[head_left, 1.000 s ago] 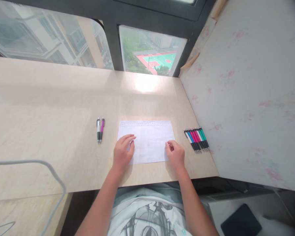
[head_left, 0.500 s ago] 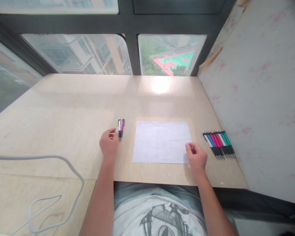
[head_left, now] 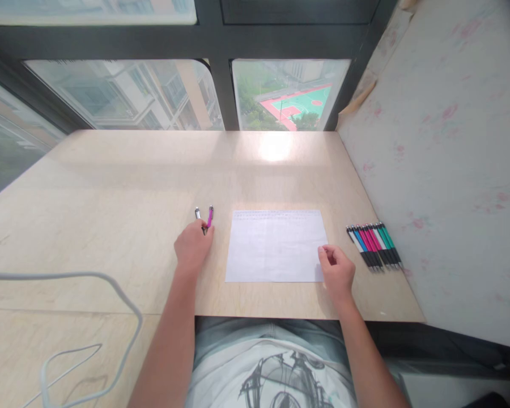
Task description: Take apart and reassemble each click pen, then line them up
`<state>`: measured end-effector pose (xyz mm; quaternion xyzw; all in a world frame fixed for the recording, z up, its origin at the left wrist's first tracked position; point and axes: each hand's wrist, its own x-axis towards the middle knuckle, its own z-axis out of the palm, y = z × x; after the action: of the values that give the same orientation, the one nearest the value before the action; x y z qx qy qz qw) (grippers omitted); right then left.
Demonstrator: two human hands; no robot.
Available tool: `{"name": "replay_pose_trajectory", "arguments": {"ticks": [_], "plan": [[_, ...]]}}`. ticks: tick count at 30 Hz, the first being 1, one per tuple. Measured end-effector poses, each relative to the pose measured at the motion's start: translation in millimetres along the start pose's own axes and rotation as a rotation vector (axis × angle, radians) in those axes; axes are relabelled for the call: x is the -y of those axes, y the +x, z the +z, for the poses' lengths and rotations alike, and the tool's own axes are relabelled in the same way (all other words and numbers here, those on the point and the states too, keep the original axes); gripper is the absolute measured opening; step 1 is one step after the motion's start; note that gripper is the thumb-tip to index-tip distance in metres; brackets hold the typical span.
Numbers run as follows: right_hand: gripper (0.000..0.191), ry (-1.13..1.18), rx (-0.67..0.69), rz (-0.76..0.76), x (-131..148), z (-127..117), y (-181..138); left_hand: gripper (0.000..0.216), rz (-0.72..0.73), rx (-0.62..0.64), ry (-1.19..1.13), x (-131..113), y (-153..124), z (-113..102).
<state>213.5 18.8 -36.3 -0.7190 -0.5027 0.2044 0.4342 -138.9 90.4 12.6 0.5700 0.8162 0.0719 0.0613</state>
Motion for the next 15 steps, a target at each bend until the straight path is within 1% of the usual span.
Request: {"name": "replay_pose_trajectory", "arguments": {"ticks": [4, 7, 9, 12, 13, 15], "plan": [[0.030, 0.001, 0.001, -0.019, -1, 0, 0, 0.030, -0.012, 0.060, 0.037, -6, 5, -6], [0.029, 0.025, -0.009, -0.013, -1, 0, 0, 0.024, -0.021, 0.061, -0.057, -6, 6, -10], [0.029, 0.058, -0.029, 0.002, -1, 0, 0, 0.021, -0.026, 0.022, -0.214, -6, 4, -12], [0.029, 0.106, -0.059, 0.026, -3, 0, -1, 0.022, -0.023, -0.027, -0.545, -9, -7, -14], [0.029, 0.120, -0.066, 0.032, -3, 1, -1, 0.023, -0.011, -0.004, -0.682, -13, -12, -14], [0.028, 0.151, -0.069, 0.040, -4, 1, -2, 0.027, 0.002, 0.093, -0.949, -23, -25, -11]]}}
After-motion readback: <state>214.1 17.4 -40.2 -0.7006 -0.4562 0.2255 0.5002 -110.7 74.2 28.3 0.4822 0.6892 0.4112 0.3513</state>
